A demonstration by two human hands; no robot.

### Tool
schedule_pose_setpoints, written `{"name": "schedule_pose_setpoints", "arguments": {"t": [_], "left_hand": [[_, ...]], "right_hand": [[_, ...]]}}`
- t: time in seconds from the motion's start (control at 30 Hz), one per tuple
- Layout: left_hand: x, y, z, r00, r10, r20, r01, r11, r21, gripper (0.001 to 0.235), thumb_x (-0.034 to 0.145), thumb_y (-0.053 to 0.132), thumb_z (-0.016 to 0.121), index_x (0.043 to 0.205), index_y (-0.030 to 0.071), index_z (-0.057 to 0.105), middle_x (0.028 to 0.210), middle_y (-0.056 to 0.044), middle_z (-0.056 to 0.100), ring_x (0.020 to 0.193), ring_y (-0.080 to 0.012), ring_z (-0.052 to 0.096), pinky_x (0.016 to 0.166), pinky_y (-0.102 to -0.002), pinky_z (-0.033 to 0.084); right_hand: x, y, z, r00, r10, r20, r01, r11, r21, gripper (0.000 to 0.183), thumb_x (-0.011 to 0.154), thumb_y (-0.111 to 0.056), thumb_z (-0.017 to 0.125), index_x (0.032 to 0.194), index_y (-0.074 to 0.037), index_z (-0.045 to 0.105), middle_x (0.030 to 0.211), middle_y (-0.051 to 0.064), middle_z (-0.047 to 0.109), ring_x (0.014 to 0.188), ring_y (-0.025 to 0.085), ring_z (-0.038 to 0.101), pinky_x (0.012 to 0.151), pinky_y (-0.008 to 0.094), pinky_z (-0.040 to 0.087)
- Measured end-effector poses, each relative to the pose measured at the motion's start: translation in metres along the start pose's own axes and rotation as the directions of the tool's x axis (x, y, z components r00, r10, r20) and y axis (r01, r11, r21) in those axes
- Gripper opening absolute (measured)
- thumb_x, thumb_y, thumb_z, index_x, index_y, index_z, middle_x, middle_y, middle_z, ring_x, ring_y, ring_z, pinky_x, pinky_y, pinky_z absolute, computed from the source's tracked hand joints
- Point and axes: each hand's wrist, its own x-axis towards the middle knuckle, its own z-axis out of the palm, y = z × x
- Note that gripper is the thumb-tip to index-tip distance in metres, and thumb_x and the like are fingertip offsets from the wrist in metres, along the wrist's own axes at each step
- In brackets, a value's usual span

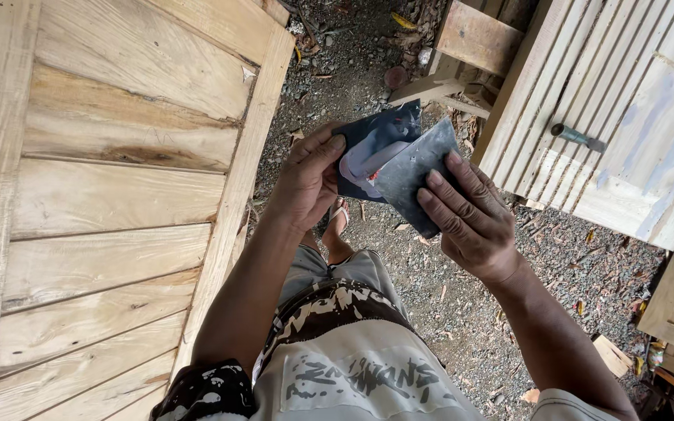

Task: The person hammers a nail into a wooden plank, then scoops a pink filler from a container and applies it to gaps between planks using a putty knife, smoothing the surface.

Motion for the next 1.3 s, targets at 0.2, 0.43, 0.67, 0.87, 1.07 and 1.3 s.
{"name": "schedule_pose_setpoints", "arguments": {"t": [0.2,0.43,0.67,0.87,1.07,1.3], "left_hand": [[0.009,-0.005,-0.006,0.999,-0.035,-0.009,0.034,0.995,-0.092,0.028,0.107,0.011,0.060,0.132,0.000,0.063,0.117,-0.013,0.075,0.102,-0.0195,0.075,0.091,-0.036,0.063],[0.009,-0.006,-0.019,0.999,-0.045,-0.001,0.044,0.992,-0.116,0.028,0.107,0.009,0.060,0.133,0.000,0.063,0.119,-0.015,0.074,0.104,-0.0199,0.075,0.092,-0.036,0.062],[0.007,0.008,-0.018,1.000,-0.028,0.006,0.029,0.998,-0.053,0.029,0.108,0.010,0.056,0.134,-0.001,0.062,0.116,-0.015,0.074,0.101,-0.0204,0.075,0.089,-0.036,0.063],[0.005,0.039,-0.012,0.999,0.024,-0.028,-0.013,0.933,0.361,0.029,0.113,0.016,0.053,0.133,-0.002,0.063,0.103,-0.005,0.069,0.089,-0.0071,0.066,0.078,-0.025,0.057],[0.010,0.063,-0.008,0.998,0.058,-0.025,-0.024,0.709,0.705,0.026,0.110,0.016,0.054,0.126,0.000,0.067,0.096,-0.001,0.069,0.085,-0.0030,0.062,0.074,-0.022,0.053],[0.012,0.070,-0.008,1.000,0.027,-0.008,-0.013,0.721,0.693,0.023,0.111,0.013,0.052,0.123,0.000,0.066,0.095,0.001,0.068,0.086,-0.0031,0.061,0.075,-0.022,0.053]], "right_hand": [[0.007,0.010,-0.011,1.000,0.008,-0.011,-0.009,1.000,-0.028,0.042,0.095,0.016,0.060,0.130,-0.005,0.069,0.139,0.013,0.065,0.141,0.036,0.053,0.122,0.050,0.046],[0.012,0.019,-0.013,1.000,0.013,-0.018,-0.014,0.999,-0.044,0.037,0.097,0.015,0.059,0.126,-0.005,0.071,0.136,0.015,0.067,0.139,0.036,0.055,0.121,0.049,0.047],[0.006,0.029,-0.011,0.996,0.039,-0.075,-0.045,0.996,-0.077,0.030,0.102,0.009,0.060,0.126,-0.005,0.070,0.134,0.015,0.067,0.136,0.034,0.057,0.117,0.048,0.050],[0.055,0.021,-0.050,0.858,0.514,-0.019,-0.468,0.796,0.383,0.029,0.102,0.010,0.053,0.130,0.003,0.051,0.117,0.018,0.067,0.105,0.015,0.072,0.079,0.027,0.062],[0.110,0.060,-0.060,0.789,0.407,0.461,-0.569,0.767,0.296,0.039,0.104,0.009,0.058,0.142,0.005,0.054,0.114,0.018,0.068,0.092,0.017,0.070,0.074,0.028,0.061],[0.115,0.075,-0.042,0.758,0.368,0.539,-0.542,0.815,0.206,0.042,0.105,0.005,0.055,0.147,0.003,0.054,0.112,0.020,0.072,0.085,0.021,0.074,0.072,0.030,0.063]]}}
